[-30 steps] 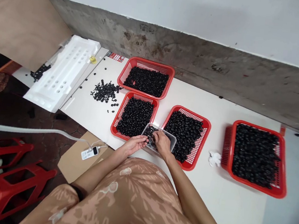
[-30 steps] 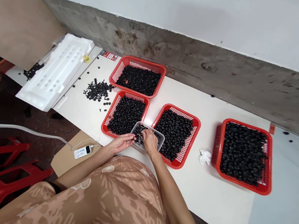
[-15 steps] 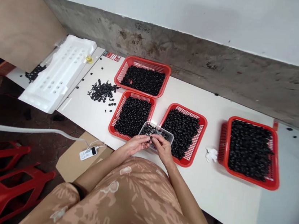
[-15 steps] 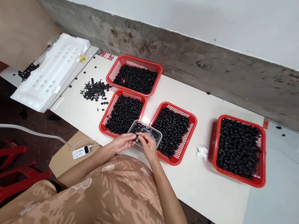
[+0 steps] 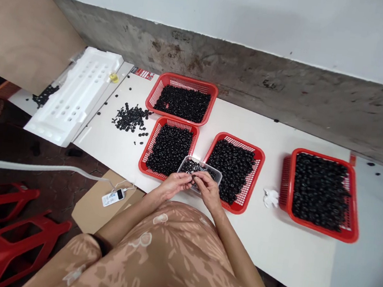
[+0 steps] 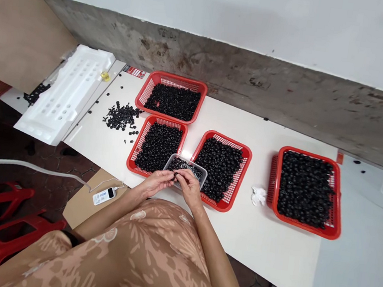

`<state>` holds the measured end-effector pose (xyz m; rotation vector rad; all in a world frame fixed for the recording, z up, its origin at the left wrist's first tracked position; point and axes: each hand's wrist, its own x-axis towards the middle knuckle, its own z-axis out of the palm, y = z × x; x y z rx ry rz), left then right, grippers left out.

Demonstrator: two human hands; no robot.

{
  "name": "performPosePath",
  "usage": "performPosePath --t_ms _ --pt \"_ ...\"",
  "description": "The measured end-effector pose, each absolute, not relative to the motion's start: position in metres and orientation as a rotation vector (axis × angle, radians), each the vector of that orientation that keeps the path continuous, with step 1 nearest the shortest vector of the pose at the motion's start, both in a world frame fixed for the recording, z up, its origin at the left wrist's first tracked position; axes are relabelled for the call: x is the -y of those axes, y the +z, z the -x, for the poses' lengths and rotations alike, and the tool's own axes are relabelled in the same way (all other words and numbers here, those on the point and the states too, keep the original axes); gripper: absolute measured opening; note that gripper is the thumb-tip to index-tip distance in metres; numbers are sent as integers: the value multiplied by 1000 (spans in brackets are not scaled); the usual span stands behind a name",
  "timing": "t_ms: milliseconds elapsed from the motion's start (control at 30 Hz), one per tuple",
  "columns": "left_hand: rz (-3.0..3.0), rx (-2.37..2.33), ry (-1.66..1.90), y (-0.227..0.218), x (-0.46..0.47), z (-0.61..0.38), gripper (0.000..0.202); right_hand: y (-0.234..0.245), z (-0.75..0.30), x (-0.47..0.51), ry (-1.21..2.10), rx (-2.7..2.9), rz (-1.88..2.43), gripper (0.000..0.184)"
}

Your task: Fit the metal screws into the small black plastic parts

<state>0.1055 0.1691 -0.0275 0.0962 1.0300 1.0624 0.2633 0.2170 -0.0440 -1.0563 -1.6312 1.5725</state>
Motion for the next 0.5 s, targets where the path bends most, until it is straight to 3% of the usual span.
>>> performPosePath --t_ms 500 --pt "-423 -1119 1122 -23 -174 -109 54 -35 -267 -220 1363 1773 1018 22"
